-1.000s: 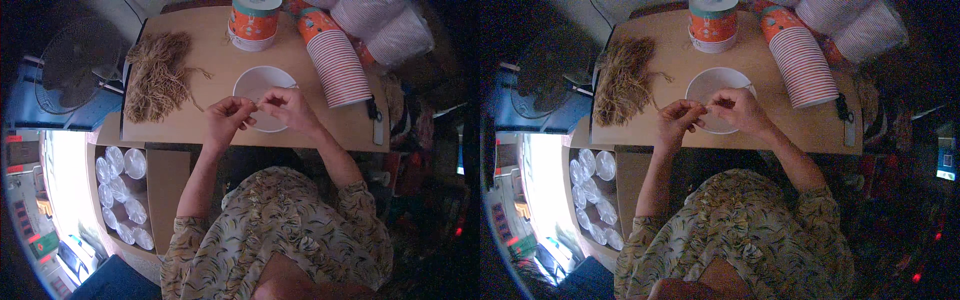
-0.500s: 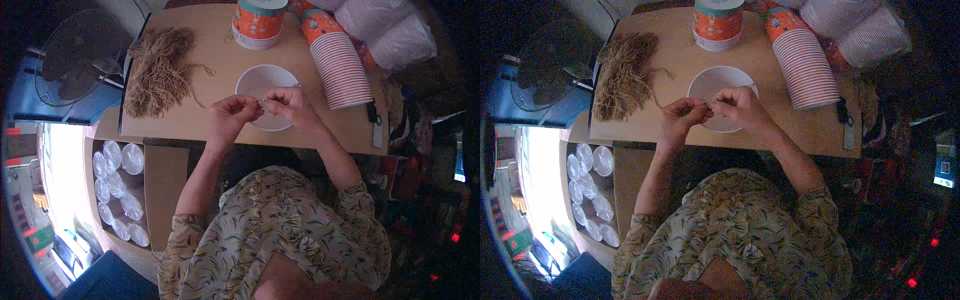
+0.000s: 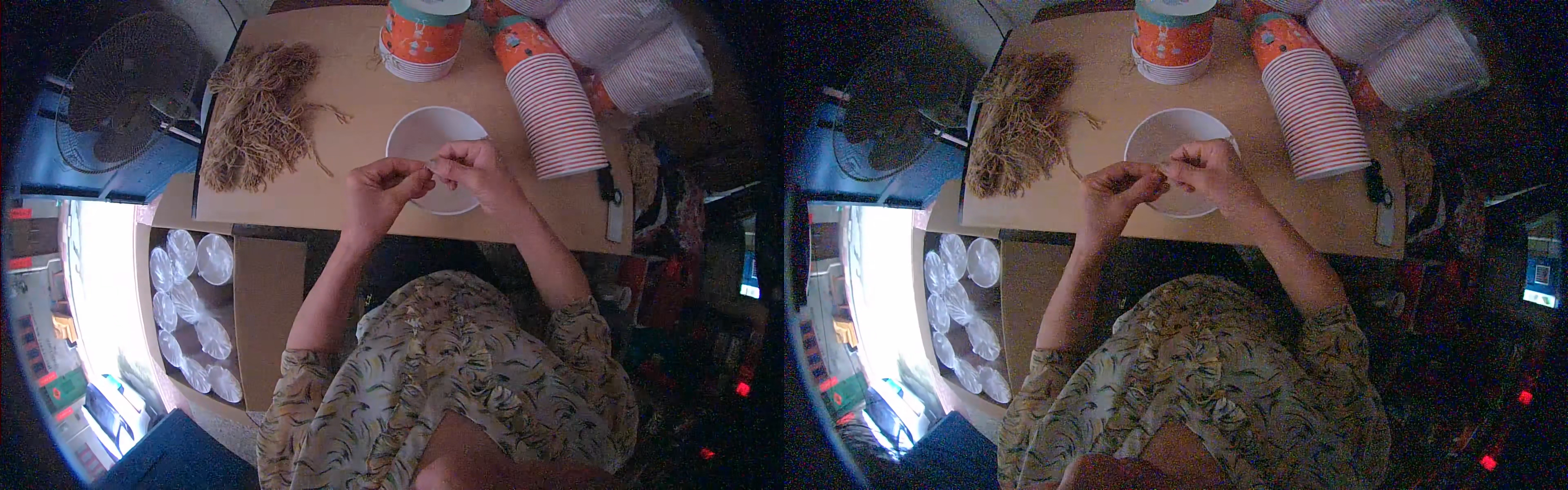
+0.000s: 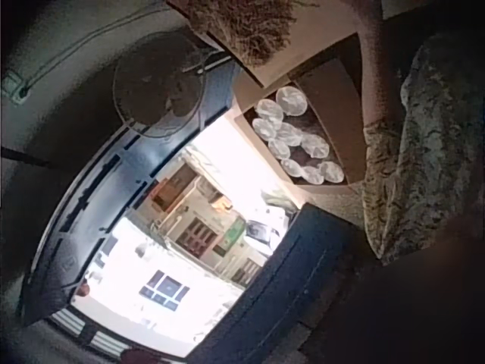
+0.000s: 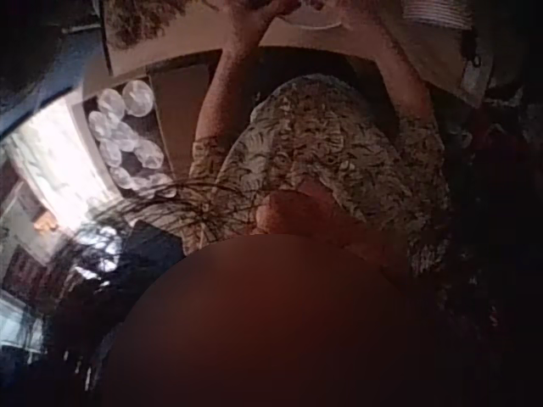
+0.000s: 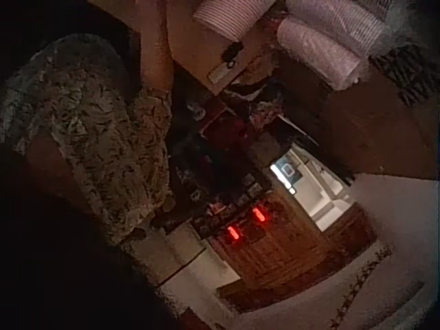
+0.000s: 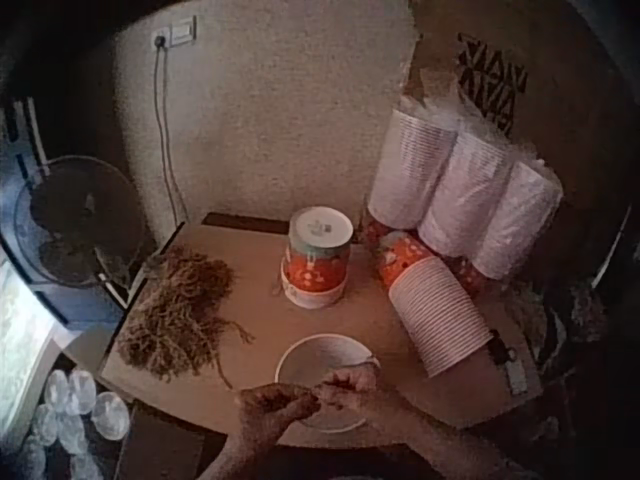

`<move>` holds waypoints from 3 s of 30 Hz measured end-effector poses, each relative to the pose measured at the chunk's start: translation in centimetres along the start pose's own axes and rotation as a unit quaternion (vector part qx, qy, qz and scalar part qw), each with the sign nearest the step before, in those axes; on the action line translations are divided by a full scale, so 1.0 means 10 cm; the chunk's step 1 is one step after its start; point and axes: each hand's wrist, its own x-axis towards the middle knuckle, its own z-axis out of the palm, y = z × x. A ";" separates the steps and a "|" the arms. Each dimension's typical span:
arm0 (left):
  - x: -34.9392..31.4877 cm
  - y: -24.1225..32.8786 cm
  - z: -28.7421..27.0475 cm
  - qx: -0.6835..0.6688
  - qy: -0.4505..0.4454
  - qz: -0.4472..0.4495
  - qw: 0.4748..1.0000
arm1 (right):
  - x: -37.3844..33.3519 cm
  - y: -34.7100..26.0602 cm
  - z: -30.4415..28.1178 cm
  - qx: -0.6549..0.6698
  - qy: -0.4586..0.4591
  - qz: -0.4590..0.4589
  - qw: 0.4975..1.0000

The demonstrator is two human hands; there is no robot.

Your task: Tying and preparing bundles of string for use in packaging items like paper cups and bowls.

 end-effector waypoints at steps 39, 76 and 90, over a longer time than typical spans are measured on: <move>0.01 -0.06 -0.05 0.071 -0.020 0.034 0.997 | 0.01 -0.10 -0.12 -0.026 -0.095 0.049 0.994; 0.02 0.10 -0.07 -0.028 -0.043 -0.051 0.997 | -0.02 -0.16 -0.05 0.019 -0.046 0.008 0.999; 0.08 0.12 -0.23 0.078 -0.157 -0.076 0.982 | 0.00 -0.11 -0.08 -0.003 -0.036 -0.012 0.999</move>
